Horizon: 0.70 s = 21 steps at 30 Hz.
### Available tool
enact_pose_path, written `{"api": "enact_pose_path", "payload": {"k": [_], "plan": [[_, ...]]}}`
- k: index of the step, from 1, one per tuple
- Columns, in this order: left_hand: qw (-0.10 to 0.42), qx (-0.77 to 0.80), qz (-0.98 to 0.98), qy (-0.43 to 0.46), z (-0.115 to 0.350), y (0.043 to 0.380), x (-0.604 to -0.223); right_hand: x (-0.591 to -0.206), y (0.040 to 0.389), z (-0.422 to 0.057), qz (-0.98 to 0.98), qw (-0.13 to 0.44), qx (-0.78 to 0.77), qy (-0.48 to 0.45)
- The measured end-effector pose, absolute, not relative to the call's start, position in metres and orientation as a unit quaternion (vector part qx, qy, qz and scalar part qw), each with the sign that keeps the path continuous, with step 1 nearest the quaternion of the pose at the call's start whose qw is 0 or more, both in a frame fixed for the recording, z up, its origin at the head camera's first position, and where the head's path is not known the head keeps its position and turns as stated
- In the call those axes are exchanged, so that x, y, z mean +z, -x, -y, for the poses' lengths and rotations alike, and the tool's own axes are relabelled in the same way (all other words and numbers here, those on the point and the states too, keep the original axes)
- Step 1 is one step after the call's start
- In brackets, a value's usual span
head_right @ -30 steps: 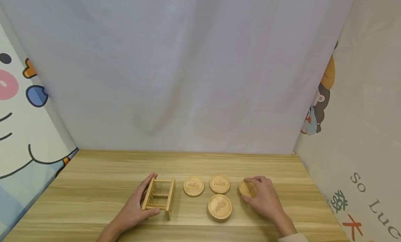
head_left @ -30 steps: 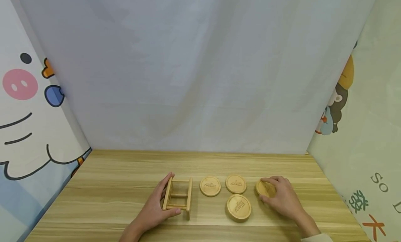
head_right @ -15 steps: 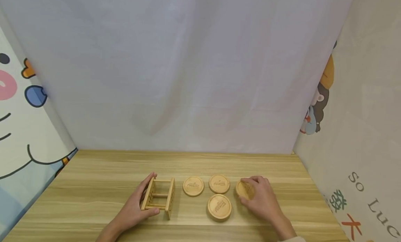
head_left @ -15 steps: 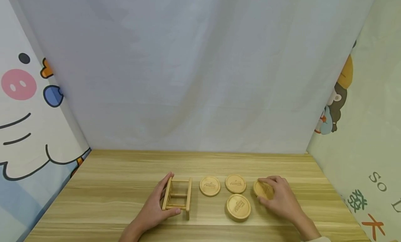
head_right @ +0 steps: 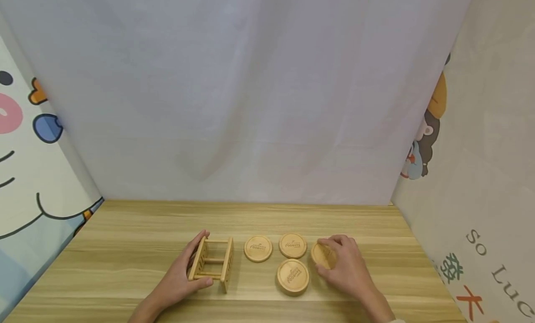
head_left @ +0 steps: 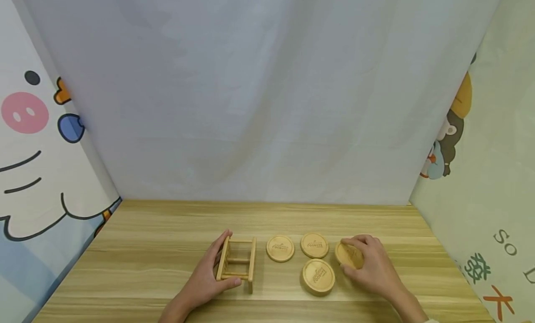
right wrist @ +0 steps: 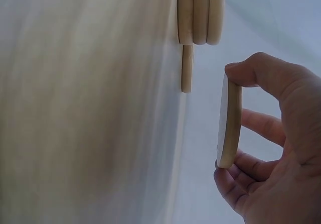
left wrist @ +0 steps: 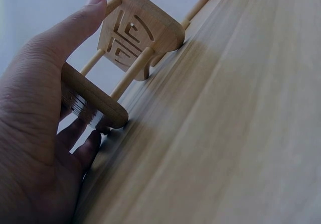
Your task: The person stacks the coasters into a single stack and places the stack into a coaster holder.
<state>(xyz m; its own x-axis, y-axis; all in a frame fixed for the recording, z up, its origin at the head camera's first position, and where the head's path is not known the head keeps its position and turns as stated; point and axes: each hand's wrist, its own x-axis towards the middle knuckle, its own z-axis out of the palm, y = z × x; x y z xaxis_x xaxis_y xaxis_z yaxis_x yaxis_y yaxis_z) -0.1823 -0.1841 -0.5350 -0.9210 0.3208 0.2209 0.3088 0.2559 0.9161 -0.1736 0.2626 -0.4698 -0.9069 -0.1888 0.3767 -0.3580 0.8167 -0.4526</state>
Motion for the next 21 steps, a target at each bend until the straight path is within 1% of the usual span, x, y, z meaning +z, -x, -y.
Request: {"api": "enact_pose_path", "payload": {"k": [21], "plan": [[0.007, 0.57, -0.8, -0.187, 0.183, 0.182, -0.534, -0.471, 0.167, -0.249, 0.932, 0.172, 0.261, -0.185]]}}
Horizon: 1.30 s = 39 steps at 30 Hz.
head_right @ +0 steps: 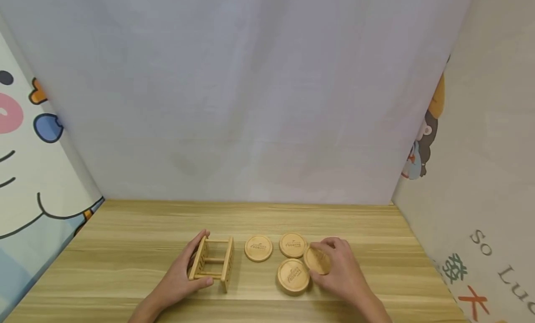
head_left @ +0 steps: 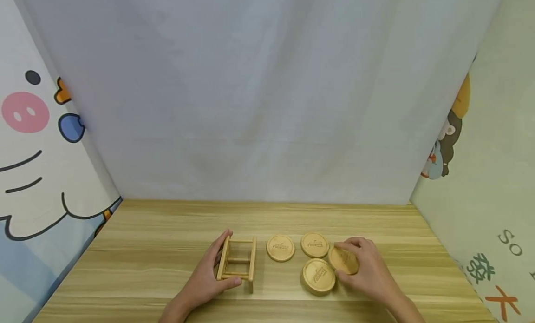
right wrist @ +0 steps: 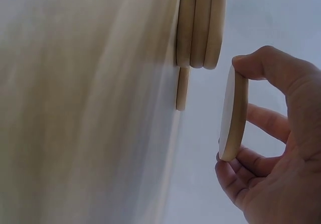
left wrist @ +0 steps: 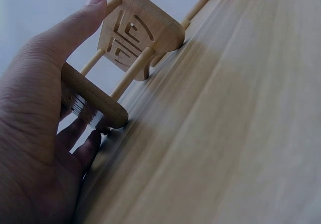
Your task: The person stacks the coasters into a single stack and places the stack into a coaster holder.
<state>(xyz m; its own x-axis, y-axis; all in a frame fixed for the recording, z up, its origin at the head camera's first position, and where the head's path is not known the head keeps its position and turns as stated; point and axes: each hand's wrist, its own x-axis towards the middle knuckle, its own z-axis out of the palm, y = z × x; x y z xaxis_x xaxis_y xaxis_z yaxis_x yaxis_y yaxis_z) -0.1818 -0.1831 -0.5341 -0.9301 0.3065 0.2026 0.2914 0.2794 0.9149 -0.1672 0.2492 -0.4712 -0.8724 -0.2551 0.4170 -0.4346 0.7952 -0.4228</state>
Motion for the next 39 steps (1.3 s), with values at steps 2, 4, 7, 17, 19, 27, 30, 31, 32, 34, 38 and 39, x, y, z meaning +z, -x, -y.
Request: {"api": "enact_pose_path", "payload": {"k": [2, 4, 7, 17, 19, 27, 30, 31, 32, 34, 38, 39], "plan": [[0.005, 0.569, -0.8, -0.188, 0.183, 0.182, -0.534, -0.471, 0.166, -0.247, 0.932, 0.172, 0.259, -0.187], [0.003, 0.569, -0.8, -0.19, 0.183, 0.182, -0.535, -0.471, 0.165, -0.245, 0.933, 0.169, 0.257, -0.188], [0.003, 0.569, -0.8, -0.191, 0.184, 0.182, -0.535, -0.471, 0.163, -0.243, 0.933, 0.166, 0.256, -0.19], [0.008, 0.575, -0.794, -0.196, 0.183, 0.183, -0.536, -0.472, 0.16, -0.235, 0.929, 0.166, 0.258, -0.208], [0.008, 0.576, -0.793, -0.196, 0.183, 0.183, -0.536, -0.472, 0.159, -0.233, 0.928, 0.163, 0.259, -0.212], [0.011, 0.578, -0.793, -0.192, 0.184, 0.183, -0.536, -0.473, 0.155, -0.225, 0.921, 0.162, 0.265, -0.236], [0.01, 0.578, -0.793, -0.192, 0.184, 0.183, -0.537, -0.473, 0.154, -0.222, 0.919, 0.163, 0.266, -0.241], [0.01, 0.578, -0.793, -0.192, 0.184, 0.183, -0.537, -0.473, 0.153, -0.221, 0.919, 0.164, 0.265, -0.243], [0.01, 0.579, -0.792, -0.192, 0.184, 0.183, -0.537, -0.474, 0.153, -0.22, 0.918, 0.165, 0.263, -0.245], [0.008, 0.578, -0.793, -0.193, 0.184, 0.183, -0.537, -0.474, 0.152, -0.217, 0.918, 0.165, 0.261, -0.249], [0.006, 0.576, -0.794, -0.194, 0.185, 0.183, -0.538, -0.475, 0.151, -0.213, 0.917, 0.16, 0.26, -0.256], [0.006, 0.576, -0.794, -0.194, 0.185, 0.183, -0.538, -0.475, 0.151, -0.213, 0.918, 0.155, 0.261, -0.256]]}}
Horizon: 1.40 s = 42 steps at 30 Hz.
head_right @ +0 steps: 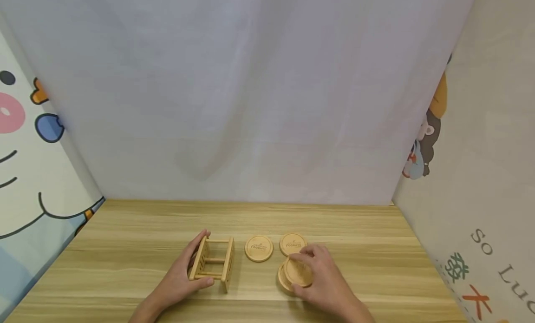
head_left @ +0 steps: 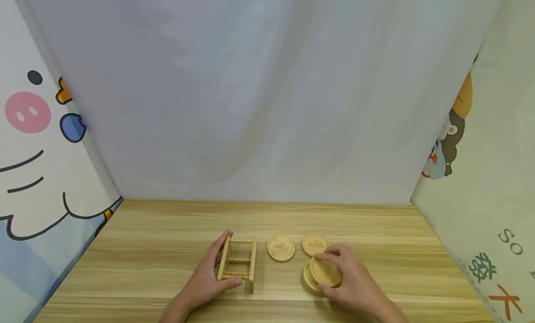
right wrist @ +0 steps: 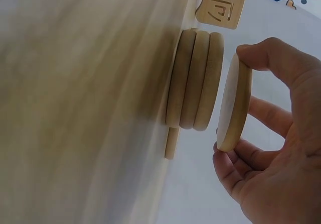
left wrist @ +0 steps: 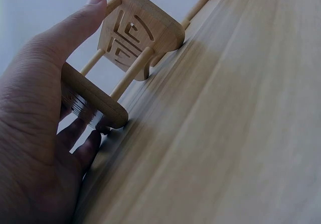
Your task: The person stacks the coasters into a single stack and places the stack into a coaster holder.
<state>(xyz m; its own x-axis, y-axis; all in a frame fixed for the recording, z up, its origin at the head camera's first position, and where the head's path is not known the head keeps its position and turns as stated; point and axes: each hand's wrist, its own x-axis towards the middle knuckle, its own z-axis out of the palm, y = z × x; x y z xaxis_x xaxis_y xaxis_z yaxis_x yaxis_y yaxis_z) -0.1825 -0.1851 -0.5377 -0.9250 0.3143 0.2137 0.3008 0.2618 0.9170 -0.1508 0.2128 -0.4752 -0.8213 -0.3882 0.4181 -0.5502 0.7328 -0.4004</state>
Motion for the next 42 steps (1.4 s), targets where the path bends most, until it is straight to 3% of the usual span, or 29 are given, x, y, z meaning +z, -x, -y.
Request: {"api": "enact_pose_path", "payload": {"k": [19, 42], "plan": [[0.006, 0.571, -0.797, -0.198, 0.1856, 0.1826, -0.5379, -0.4745, 0.1496, -0.2046, 0.926, 0.097, 0.258, -0.258], [0.005, 0.576, -0.793, -0.198, 0.1856, 0.1829, -0.5377, -0.4752, 0.1509, -0.2048, 0.931, 0.075, 0.254, -0.253]]}}
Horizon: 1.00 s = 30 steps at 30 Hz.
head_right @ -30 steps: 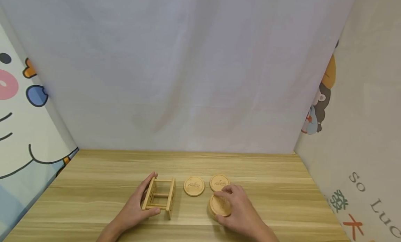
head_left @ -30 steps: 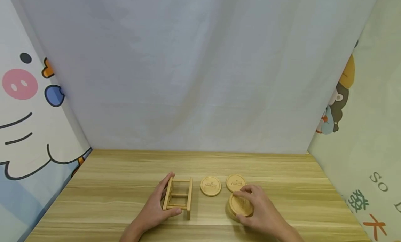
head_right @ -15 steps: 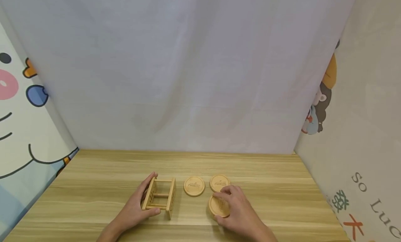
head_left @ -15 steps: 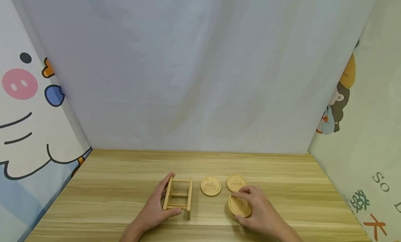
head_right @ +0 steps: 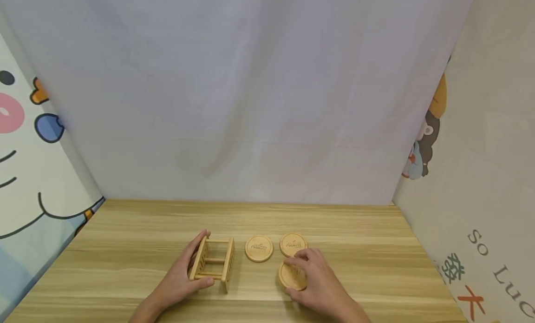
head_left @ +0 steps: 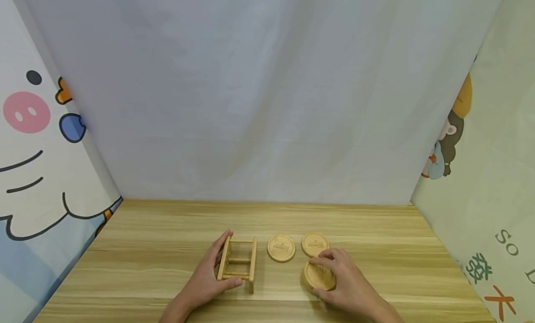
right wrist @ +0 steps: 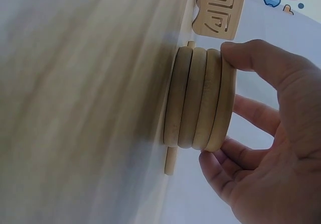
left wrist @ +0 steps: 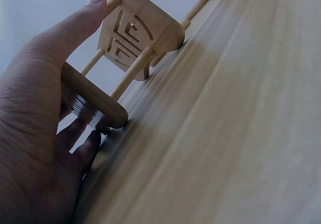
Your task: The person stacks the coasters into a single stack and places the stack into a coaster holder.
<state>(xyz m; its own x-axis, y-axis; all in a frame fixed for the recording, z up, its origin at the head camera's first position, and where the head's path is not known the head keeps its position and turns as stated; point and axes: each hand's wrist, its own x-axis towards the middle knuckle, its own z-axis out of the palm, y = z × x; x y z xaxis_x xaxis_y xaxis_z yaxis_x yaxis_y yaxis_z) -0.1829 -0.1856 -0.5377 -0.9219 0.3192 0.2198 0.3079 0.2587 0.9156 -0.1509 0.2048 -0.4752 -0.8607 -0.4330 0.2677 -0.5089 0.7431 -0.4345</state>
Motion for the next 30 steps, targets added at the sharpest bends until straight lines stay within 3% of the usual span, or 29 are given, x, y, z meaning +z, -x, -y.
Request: {"api": "enact_pose_path", "payload": {"k": [21, 30], "plan": [[0.006, 0.574, -0.794, -0.201, 0.1861, 0.1835, -0.5387, -0.4729, 0.1484, -0.2046, 0.935, 0.091, 0.255, -0.23], [0.006, 0.577, -0.792, -0.198, 0.1854, 0.1836, -0.5383, -0.476, 0.154, -0.2045, 0.924, 0.15, 0.246, -0.252]]}}
